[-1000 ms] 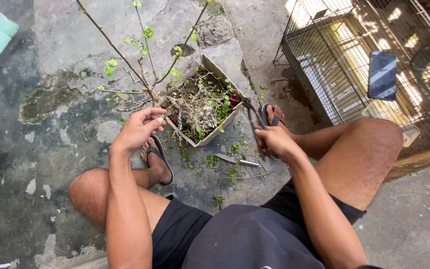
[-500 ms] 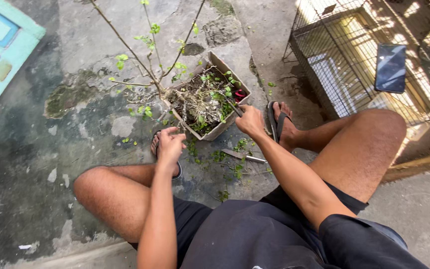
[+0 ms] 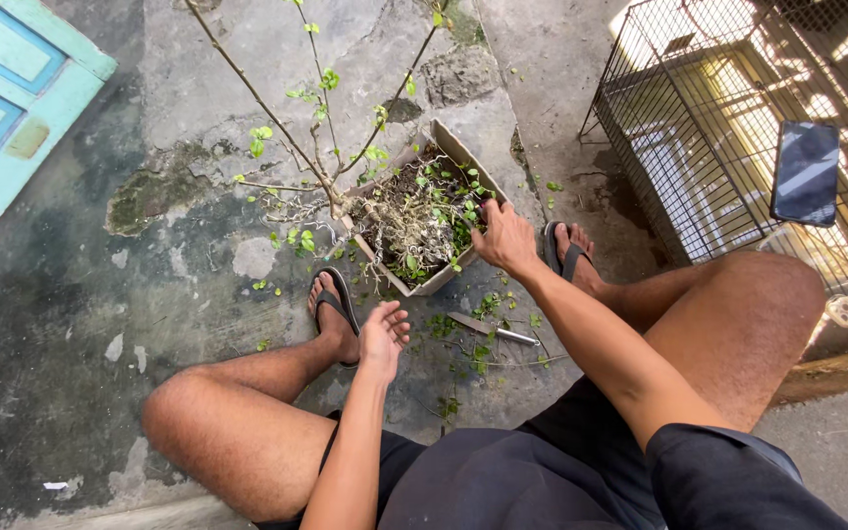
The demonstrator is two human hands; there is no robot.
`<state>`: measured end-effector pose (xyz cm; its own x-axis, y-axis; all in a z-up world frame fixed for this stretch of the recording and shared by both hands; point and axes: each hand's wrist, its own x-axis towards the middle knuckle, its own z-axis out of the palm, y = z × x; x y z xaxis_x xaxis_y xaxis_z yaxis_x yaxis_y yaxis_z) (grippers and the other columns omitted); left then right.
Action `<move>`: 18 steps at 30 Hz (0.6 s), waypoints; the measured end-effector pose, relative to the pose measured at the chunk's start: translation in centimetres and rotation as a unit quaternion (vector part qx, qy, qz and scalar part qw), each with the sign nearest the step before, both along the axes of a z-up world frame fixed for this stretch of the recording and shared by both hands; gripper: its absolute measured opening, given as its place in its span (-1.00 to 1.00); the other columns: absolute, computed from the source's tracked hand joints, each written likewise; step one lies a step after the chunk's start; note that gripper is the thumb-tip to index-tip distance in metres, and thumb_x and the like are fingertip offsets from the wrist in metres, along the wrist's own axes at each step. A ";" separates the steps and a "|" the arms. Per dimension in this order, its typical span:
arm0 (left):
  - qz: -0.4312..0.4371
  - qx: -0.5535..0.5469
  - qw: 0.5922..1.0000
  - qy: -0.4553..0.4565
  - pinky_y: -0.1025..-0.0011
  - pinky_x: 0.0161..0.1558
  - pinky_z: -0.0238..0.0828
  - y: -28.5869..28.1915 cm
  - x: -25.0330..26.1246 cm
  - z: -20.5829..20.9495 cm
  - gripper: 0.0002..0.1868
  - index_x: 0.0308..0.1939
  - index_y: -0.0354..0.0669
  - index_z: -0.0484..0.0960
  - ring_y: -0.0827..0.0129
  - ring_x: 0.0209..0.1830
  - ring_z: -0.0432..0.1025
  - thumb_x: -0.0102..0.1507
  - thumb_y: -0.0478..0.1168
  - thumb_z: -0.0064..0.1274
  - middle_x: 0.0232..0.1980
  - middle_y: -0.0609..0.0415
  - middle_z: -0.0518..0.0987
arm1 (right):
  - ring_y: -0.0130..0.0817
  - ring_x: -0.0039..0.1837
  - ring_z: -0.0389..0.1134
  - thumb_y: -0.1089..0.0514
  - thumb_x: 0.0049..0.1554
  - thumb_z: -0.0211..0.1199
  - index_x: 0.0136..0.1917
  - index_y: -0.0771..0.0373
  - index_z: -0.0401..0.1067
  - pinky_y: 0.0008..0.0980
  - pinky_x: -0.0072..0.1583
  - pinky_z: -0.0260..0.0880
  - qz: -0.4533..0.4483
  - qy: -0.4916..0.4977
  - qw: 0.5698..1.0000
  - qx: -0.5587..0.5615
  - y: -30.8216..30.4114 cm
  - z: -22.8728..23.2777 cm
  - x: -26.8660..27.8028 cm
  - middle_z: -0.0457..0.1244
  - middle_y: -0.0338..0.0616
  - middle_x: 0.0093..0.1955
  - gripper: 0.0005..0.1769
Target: The person prunes a bonsai plant using small shears, then uses wire to wrap around and shape the branches.
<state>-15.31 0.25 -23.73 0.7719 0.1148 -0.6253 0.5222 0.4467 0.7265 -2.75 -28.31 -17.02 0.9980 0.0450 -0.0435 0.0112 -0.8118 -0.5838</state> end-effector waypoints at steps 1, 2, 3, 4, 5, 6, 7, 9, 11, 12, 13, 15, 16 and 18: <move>0.000 0.000 1.000 0.004 0.41 -0.27 0.36 -0.1 0.2 -0.9 -0.55 0.13 -0.19 0.54 0.44 -0.29 0.45 0.39 0.09 -0.09 -0.15 0.13 0.58 | 0.23 0.08 0.36 -0.05 0.14 0.29 0.25 0.28 0.30 0.14 0.12 0.35 -0.028 -0.003 1.000 -0.005 -0.2 0.2 0.5 0.24 0.25 0.11 -0.48; -0.027 0.022 0.998 0.060 0.39 -0.26 0.38 -0.4 0.8 -1.6 -0.56 0.18 -0.14 0.48 0.41 -0.26 0.47 0.36 0.06 -0.05 -0.13 0.10 0.59 | 0.26 0.05 0.36 -0.08 0.18 0.27 0.26 0.30 0.26 0.16 0.09 0.36 -0.054 -0.006 0.998 -0.010 -0.2 0.4 1.1 0.22 0.27 0.13 -0.46; -0.053 0.044 0.991 0.116 0.36 -0.25 0.39 -0.6 1.4 -2.1 -0.54 0.23 -0.10 0.43 0.37 -0.23 0.48 0.32 0.02 -0.01 -0.10 0.07 0.59 | 0.26 0.05 0.36 -0.08 0.18 0.27 0.26 0.30 0.26 0.16 0.09 0.36 -0.053 -0.003 0.999 -0.010 -0.3 0.3 1.7 0.22 0.27 0.13 -0.46; -0.052 0.042 0.991 0.118 0.36 -0.25 0.39 -1.0 1.9 -2.4 -0.54 0.23 -0.10 0.43 0.37 -0.23 0.48 0.32 0.02 -0.01 -0.10 0.07 0.59 | 0.23 0.07 0.37 -0.06 0.18 0.27 0.25 0.31 0.26 0.15 0.09 0.37 -0.076 -0.002 0.997 -0.010 -0.8 0.0 2.5 0.21 0.27 0.15 -0.47; -0.072 0.046 0.990 0.116 0.35 -0.22 0.42 -1.3 2.4 -2.6 -0.46 0.31 -0.12 0.36 0.34 -0.17 0.51 0.33 0.05 -0.01 0.01 0.00 0.57 | 0.20 0.08 0.38 -0.05 0.18 0.26 0.25 0.31 0.26 0.14 0.10 0.38 -0.099 -0.001 0.995 -0.010 -1.2 -0.5 3.2 0.19 0.26 0.18 -0.48; -0.091 0.050 0.988 0.113 0.35 -0.18 0.45 -1.6 3.0 -2.7 -0.37 0.40 -0.14 0.29 0.31 -0.10 0.53 0.34 0.08 -0.01 0.12 -0.07 0.55 | 0.20 0.08 0.38 -0.05 0.18 0.26 0.25 0.31 0.26 0.14 0.10 0.38 -0.097 0.002 0.995 -0.012 -1.7 -1.2 4.2 0.19 0.26 0.18 -0.48; -0.090 0.048 0.988 0.115 0.35 -0.18 0.45 -1.8 3.8 -2.7 -0.37 0.40 -0.14 0.29 0.32 -0.10 0.53 0.34 0.08 -0.01 0.12 -0.07 0.55 | 0.21 0.12 0.36 -0.06 0.12 0.30 0.24 0.28 0.27 0.11 0.12 0.39 -0.097 -0.028 0.995 -0.024 -2.0 -2.1 5.1 0.17 0.25 0.17 -0.45; -0.105 0.078 0.984 0.122 0.33 -0.06 0.51 -2.0 5.0 -3.1 -0.26 0.52 -0.13 0.11 0.22 0.06 0.56 0.37 0.11 -0.08 0.35 -0.26 0.41 | 0.21 0.16 0.35 -0.06 0.06 0.34 0.23 0.25 0.28 0.08 0.14 0.40 -0.093 -0.055 0.993 -0.038 -2.8 -4.2 7.0 0.15 0.24 0.17 -0.42; -0.102 0.067 0.985 0.123 0.31 -0.01 0.51 -1.9 6.1 -4.0 -0.26 0.53 -0.17 0.02 0.17 0.13 0.55 0.40 0.07 -0.12 0.42 -0.31 0.35 | 0.25 0.15 0.33 -0.05 0.06 0.33 0.24 0.27 0.29 0.13 0.14 0.35 -0.081 0.062 0.995 -0.009 -3.4 -6.3 9.2 0.18 0.30 0.20 -0.42; -0.102 0.060 0.985 0.122 0.30 0.03 0.52 -1.7 6.9 -4.6 -0.26 0.55 -0.20 -0.07 0.12 0.20 0.55 0.42 0.03 -0.15 0.50 -0.35 0.30 | 0.25 0.15 0.33 -0.05 0.06 0.33 0.24 0.27 0.29 0.13 0.14 0.35 -0.077 0.061 0.995 -0.010 -3.6 -7.5 10.1 0.18 0.30 0.20 -0.42; -0.098 0.058 0.986 0.122 0.30 0.03 0.52 -1.6 7.4 -5.5 -0.26 0.55 -0.20 -0.07 0.12 0.20 0.55 0.42 0.03 -0.15 0.50 -0.35 0.30 | 0.27 0.17 0.35 -0.06 0.11 0.29 0.25 0.26 0.32 0.12 0.17 0.36 -0.036 0.089 0.995 -0.010 -3.9 -8.6 11.0 0.25 0.32 0.17 -0.46; -0.144 0.084 0.976 0.140 0.29 0.04 0.54 -1.4 8.1 -7.4 -0.33 0.55 -0.23 0.00 0.12 0.21 0.57 0.44 0.00 -0.27 0.45 -0.26 0.37 | 0.29 0.19 0.36 -0.08 0.15 0.25 0.25 0.25 0.35 0.11 0.20 0.37 0.012 0.117 0.993 -0.011 -4.2 -10.5 12.7 0.33 0.33 0.13 -0.50; -0.139 0.083 0.977 0.141 0.29 0.04 0.54 -1.1 8.3 -8.4 -0.33 0.55 -0.23 0.00 0.12 0.21 0.57 0.44 0.00 -0.27 0.45 -0.26 0.37 | 0.28 0.19 0.37 -0.08 0.18 0.23 0.21 0.24 0.38 0.12 0.20 0.36 -0.001 0.118 0.993 -0.006 -4.3 -11.4 13.3 0.34 0.31 0.11 -0.55; -0.178 0.087 0.970 0.142 0.33 0.03 0.49 -0.9 8.2 -10.1 -0.38 0.51 -0.20 0.18 0.20 0.16 0.57 0.45 0.05 -0.31 0.33 -0.16 0.51 | 0.27 0.19 0.37 -0.08 0.20 0.21 0.17 0.23 0.41 0.13 0.19 0.36 -0.009 0.121 0.993 -0.004 -4.6 -12.7 14.5 0.36 0.29 0.09 -0.60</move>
